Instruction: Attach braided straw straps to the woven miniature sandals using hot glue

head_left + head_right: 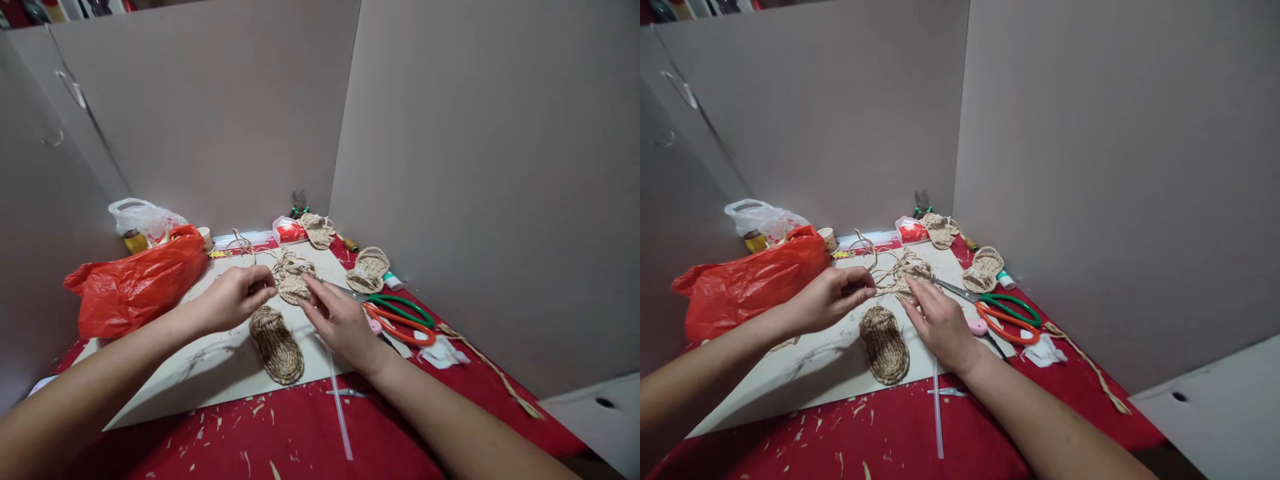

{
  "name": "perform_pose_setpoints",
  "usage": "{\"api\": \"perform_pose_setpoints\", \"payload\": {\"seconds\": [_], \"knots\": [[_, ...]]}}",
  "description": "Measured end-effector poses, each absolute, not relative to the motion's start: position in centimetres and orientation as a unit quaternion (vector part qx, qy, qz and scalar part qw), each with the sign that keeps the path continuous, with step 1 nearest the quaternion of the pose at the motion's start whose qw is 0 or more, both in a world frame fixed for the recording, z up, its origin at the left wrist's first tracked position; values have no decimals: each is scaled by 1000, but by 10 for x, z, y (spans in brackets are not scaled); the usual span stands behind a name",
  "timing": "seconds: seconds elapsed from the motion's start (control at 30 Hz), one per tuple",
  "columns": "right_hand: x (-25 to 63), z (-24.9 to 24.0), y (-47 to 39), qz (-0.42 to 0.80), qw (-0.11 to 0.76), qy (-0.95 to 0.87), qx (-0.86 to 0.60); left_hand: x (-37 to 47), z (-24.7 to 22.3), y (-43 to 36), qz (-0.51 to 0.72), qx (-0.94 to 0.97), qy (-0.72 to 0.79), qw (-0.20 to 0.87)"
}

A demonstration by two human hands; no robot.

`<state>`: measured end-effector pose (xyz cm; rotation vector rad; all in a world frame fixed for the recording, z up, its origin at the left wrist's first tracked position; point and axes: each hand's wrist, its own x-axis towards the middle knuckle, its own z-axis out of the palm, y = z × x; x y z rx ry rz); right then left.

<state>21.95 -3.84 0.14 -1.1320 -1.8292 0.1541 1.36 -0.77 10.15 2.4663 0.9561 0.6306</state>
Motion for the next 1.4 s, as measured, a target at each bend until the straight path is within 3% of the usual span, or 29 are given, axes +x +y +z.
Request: {"api": "perform_pose_setpoints", "payload": {"seconds": [0.23, 0.53, 0.67, 0.87, 1.17, 1.4], "knots": [[226, 6, -38, 131, 484, -710, -494, 6, 91, -15, 209, 866, 367, 268], [225, 3, -28, 422, 456, -601, -503, -26, 52, -19, 243, 662, 475, 526], [215, 0, -29, 490, 431, -572, -497, -28, 40, -23, 268, 625, 483, 552], [201, -6, -32, 500, 429, -547, -517, -31, 29, -22, 265, 697, 455, 487], [198, -1, -28, 526, 436, -499, -533, -45, 26, -6, 246, 854, 393, 235], [182, -1, -31, 539, 420, -486, -545, -42, 8, 31, 240, 888, 377, 111]]}}
